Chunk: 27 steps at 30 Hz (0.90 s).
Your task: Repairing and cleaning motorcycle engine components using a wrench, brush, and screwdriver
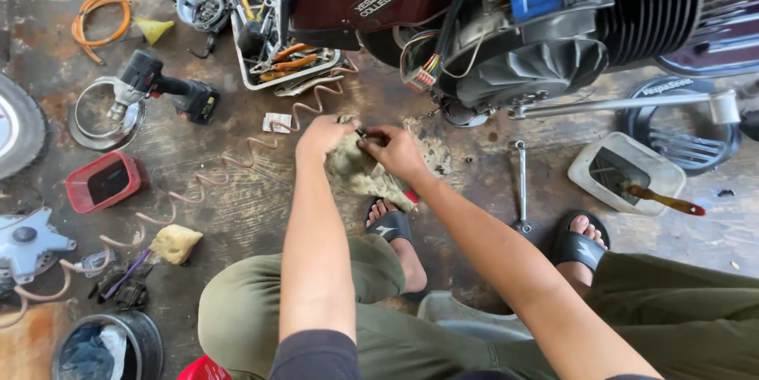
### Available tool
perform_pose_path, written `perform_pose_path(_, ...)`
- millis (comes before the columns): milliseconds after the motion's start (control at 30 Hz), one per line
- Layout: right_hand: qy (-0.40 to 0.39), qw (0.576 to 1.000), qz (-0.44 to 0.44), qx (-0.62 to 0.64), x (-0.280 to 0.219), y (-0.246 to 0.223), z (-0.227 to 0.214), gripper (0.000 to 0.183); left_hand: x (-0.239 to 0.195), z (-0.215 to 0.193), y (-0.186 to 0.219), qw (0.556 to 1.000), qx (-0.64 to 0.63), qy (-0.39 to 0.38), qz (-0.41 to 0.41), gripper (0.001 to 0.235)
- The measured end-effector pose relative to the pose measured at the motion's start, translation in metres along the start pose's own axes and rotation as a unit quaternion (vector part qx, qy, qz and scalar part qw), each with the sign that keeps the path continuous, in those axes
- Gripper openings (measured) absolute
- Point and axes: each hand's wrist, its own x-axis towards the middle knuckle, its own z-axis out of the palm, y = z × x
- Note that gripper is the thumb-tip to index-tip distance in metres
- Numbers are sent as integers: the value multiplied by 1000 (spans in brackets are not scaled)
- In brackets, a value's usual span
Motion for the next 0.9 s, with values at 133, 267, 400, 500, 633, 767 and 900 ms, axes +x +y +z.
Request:
perform_pose_path(133, 18, 999, -2, -29, 21, 2, 33, 24, 14, -48, 42, 972, 215, -94, 28, 65)
perform_pose_path(267, 16, 992, -9, 126, 29, -2, 55, 17, 12, -75, 63, 910, 376, -145, 98, 73)
perform_pose_path(400, 3, 996, -8, 86, 23, 2, 39, 22, 16, -85, 13, 914, 351, -133, 155, 62)
perform_pose_path(500, 58, 993, -85, -61, 34, 45, 36, 21, 52, -73, -58, 919, 348, -127, 132, 53)
perform_pose_path(633, 58, 995, -26, -81, 44, 100, 30, 20, 76, -47, -112, 916, 351, -154, 119, 51)
perform_pose_path(767, 63, 997, 33, -14, 38, 123, 15, 23, 73, -29, -110, 894, 406, -179, 66, 51)
perform_pose_path(900, 73, 996, 42, 14, 29, 166, -8, 24, 59, -23, -82, 851, 490, -136, 129, 43)
